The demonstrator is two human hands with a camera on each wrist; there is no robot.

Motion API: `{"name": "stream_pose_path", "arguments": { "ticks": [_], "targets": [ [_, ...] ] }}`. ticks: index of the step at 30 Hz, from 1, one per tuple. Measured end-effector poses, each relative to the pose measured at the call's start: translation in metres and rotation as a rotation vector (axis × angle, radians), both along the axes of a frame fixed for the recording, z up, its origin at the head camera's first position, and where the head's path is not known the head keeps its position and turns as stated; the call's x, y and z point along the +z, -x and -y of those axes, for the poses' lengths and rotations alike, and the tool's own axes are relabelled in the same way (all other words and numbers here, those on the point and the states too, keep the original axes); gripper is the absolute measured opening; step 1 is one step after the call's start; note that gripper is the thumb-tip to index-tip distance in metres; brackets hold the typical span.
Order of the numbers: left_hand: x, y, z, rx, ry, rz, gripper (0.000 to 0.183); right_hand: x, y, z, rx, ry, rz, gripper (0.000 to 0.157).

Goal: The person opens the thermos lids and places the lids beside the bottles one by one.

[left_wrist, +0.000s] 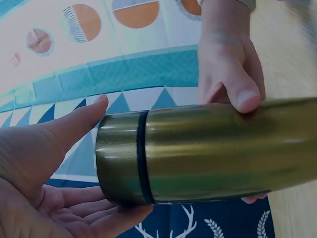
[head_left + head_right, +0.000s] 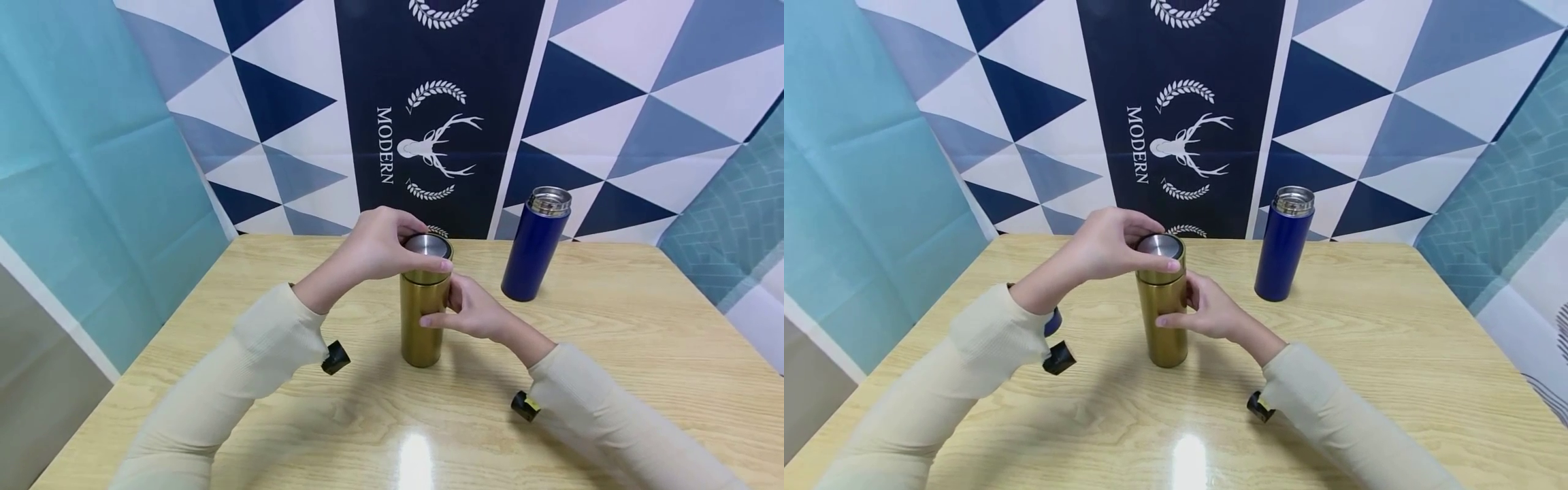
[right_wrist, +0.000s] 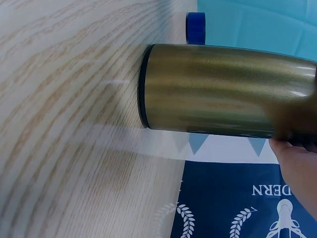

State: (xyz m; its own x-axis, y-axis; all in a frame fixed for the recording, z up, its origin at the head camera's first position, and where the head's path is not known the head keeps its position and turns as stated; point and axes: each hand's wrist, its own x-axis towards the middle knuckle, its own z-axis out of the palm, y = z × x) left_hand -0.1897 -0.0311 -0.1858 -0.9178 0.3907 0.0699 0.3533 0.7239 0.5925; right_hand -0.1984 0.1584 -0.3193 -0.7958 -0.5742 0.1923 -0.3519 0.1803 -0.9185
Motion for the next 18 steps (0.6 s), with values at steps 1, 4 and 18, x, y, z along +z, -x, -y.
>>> {"name": "stream_pose_path", "arguments": {
  "ticks": [1,4,18],
  "targets": [
    [0.001,0.001,0.001,-0.008,0.000,0.019,0.064,0.000,0.000,0.000,-0.001,-0.002,0.001,0.062],
    [0.006,0.004,0.004,-0.062,0.025,0.069,0.071,0.000,0.000,0.000,0.001,0.000,0.007,0.063],
    [-0.002,0.083,0.028,-0.680,-0.221,0.419,0.079,-0.001,0.001,0.001,0.009,0.028,0.014,0.062]
  ]
}}
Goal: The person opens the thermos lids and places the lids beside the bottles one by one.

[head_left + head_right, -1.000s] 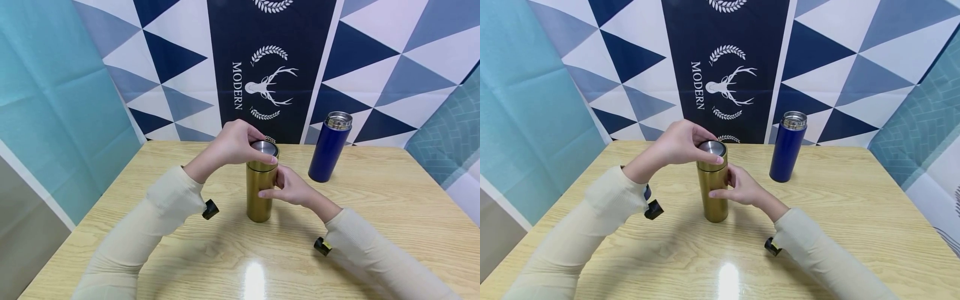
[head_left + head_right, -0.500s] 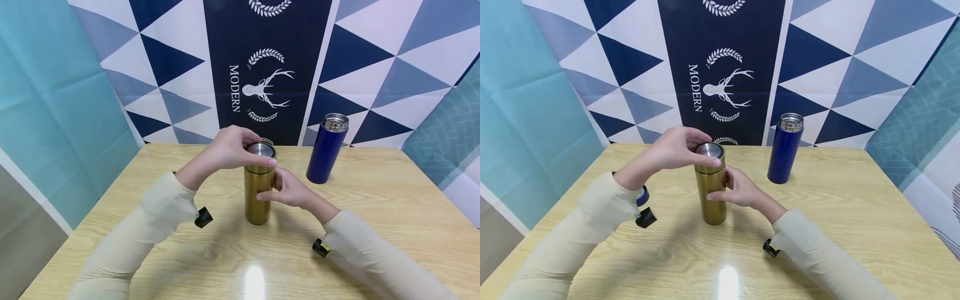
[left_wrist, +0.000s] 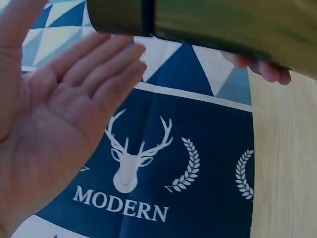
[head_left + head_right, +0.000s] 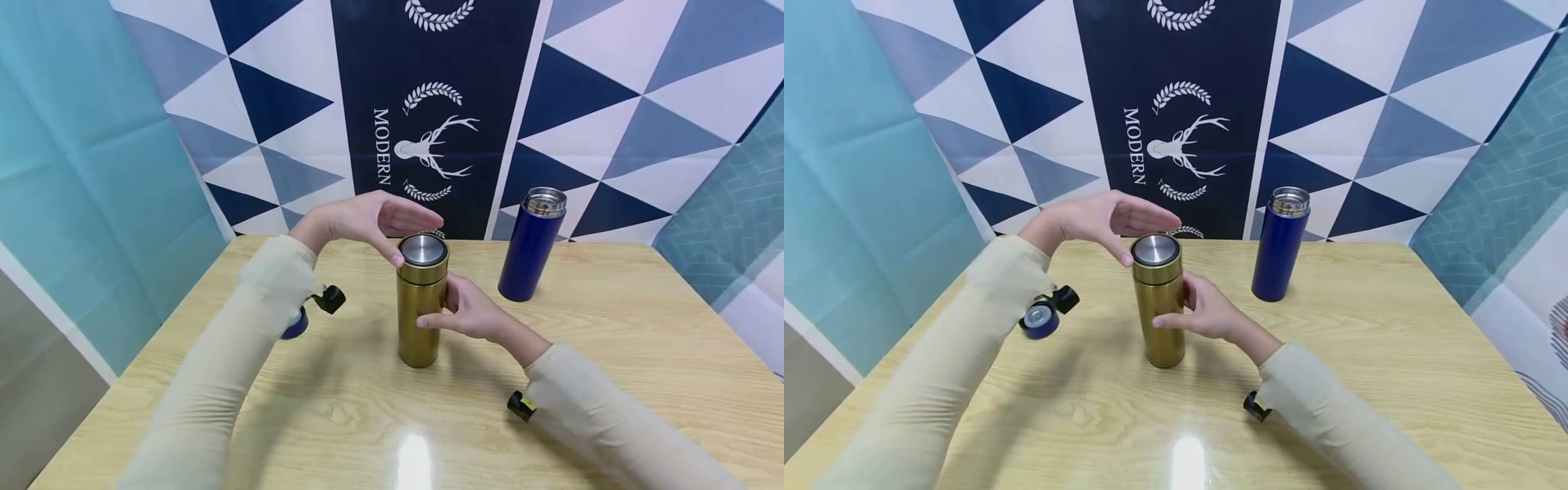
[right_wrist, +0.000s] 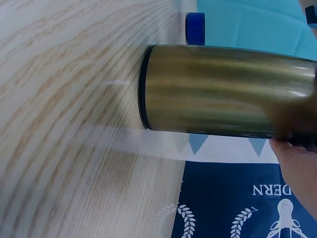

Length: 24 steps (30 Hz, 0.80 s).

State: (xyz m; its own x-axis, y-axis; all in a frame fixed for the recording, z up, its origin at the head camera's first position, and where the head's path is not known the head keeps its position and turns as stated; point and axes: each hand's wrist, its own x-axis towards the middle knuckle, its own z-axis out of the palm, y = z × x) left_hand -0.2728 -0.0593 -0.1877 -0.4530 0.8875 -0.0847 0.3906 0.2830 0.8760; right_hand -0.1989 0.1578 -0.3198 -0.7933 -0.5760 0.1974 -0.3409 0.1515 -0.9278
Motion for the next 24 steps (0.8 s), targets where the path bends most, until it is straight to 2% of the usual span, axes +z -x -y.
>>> {"name": "stream_pose_path", "arguments": {
  "ticks": [4,9,14,24],
  "targets": [
    [-0.004,0.006,-0.004,-0.075,-0.004,0.016,0.074,-0.002,-0.001,0.001,0.010,0.004,-0.001,0.062],
    [0.000,0.004,-0.009,-0.075,0.055,-0.007,0.061,-0.001,-0.001,-0.001,0.010,0.009,0.002,0.064],
    [0.005,0.000,-0.010,-0.041,0.075,-0.023,0.058,0.001,0.000,-0.003,0.001,0.014,0.001,0.063],
    [0.004,-0.013,-0.007,0.092,0.125,-0.024,0.056,0.000,-0.001,0.000,-0.008,-0.010,0.008,0.063]
  ]
}}
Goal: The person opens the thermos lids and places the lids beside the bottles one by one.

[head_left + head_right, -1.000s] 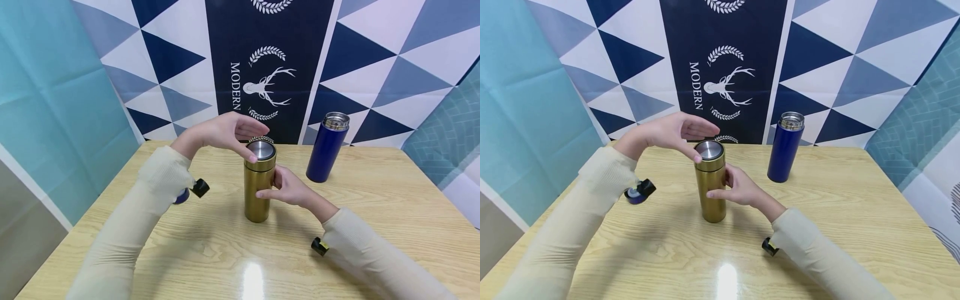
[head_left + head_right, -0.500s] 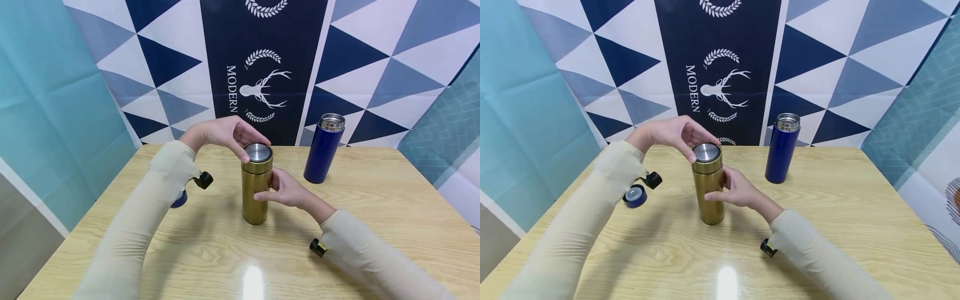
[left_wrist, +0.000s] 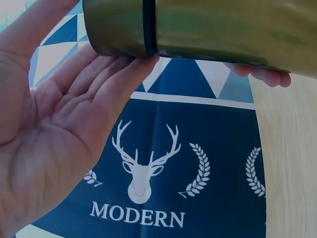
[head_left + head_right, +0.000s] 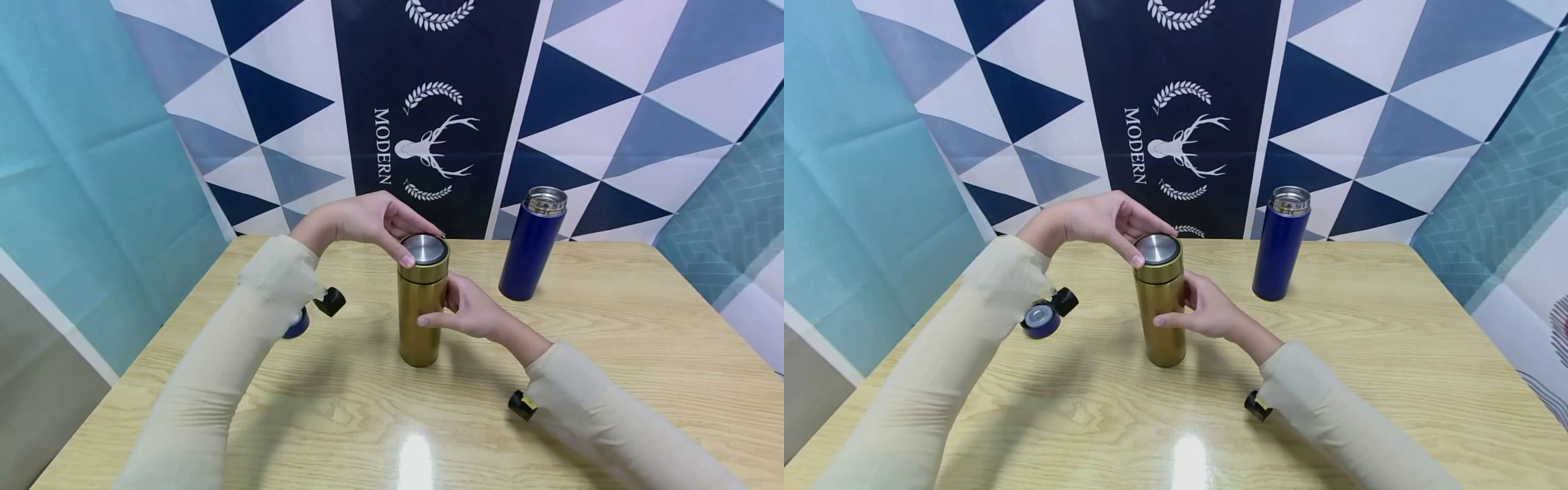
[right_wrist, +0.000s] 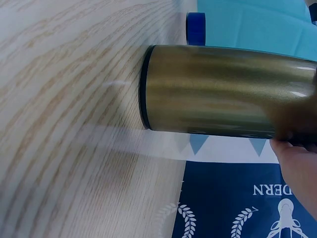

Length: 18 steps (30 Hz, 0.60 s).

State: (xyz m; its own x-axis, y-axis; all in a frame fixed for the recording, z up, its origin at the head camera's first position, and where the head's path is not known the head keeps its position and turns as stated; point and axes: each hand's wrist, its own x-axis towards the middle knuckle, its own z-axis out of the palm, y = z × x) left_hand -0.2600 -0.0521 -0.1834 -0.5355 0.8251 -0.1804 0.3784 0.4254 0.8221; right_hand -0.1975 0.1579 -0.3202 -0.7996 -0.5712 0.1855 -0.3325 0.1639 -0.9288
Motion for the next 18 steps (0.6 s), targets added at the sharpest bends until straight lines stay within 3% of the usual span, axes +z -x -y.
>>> {"name": "stream_pose_path", "arguments": {
  "ticks": [7,18],
  "targets": [
    [0.001,-0.014,0.001,0.122,0.045,-0.045,0.055,-0.001,-0.001,0.000,0.003,0.003,-0.011,0.062],
    [0.005,-0.027,-0.001,0.212,0.074,-0.100,0.052,-0.002,-0.001,0.001,0.006,0.020,-0.017,0.063]
  ]
}}
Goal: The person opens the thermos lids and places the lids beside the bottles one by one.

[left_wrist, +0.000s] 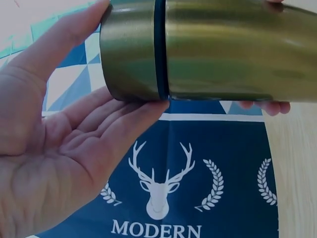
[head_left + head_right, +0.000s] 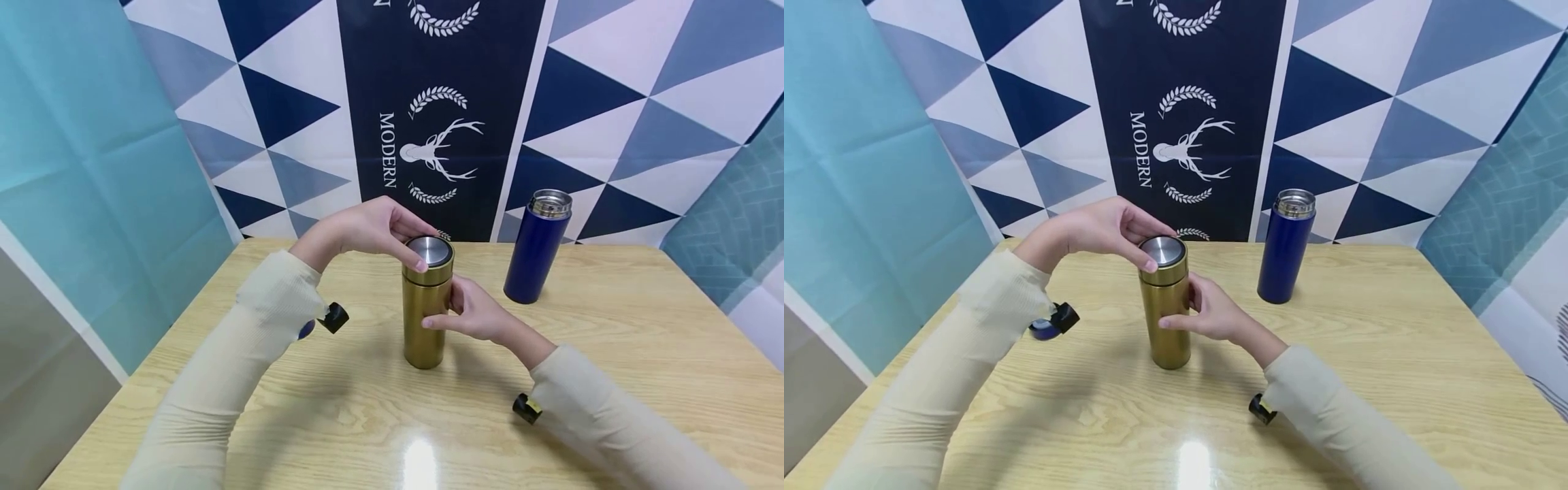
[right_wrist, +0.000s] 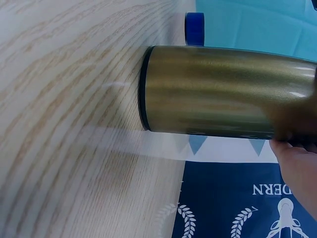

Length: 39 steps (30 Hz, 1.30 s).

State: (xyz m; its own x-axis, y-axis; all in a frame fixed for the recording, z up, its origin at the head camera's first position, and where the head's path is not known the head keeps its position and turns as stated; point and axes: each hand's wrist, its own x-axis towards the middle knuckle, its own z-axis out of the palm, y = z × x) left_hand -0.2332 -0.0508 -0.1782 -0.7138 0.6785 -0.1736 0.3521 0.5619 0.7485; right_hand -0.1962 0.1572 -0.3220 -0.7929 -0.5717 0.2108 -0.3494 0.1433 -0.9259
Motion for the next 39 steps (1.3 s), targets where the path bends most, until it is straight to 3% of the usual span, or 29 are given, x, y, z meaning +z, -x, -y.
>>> {"name": "stream_pose_path", "arguments": {
  "ticks": [14,30,36,39],
  "targets": [
    [-0.007,-0.017,-0.004,0.147,-0.063,-0.054,0.050,0.002,0.000,-0.002,-0.018,-0.016,0.009,0.063],
    [-0.015,-0.043,-0.014,0.326,0.008,-0.253,0.056,-0.003,-0.005,-0.002,-0.008,-0.030,0.010,0.064],
    [-0.007,-0.044,-0.014,0.317,0.047,-0.307,0.056,0.000,-0.002,-0.001,-0.002,-0.027,-0.006,0.064],
    [-0.001,-0.038,-0.013,0.266,0.116,-0.310,0.060,0.000,-0.002,-0.002,-0.009,-0.029,0.004,0.066]
  ]
}}
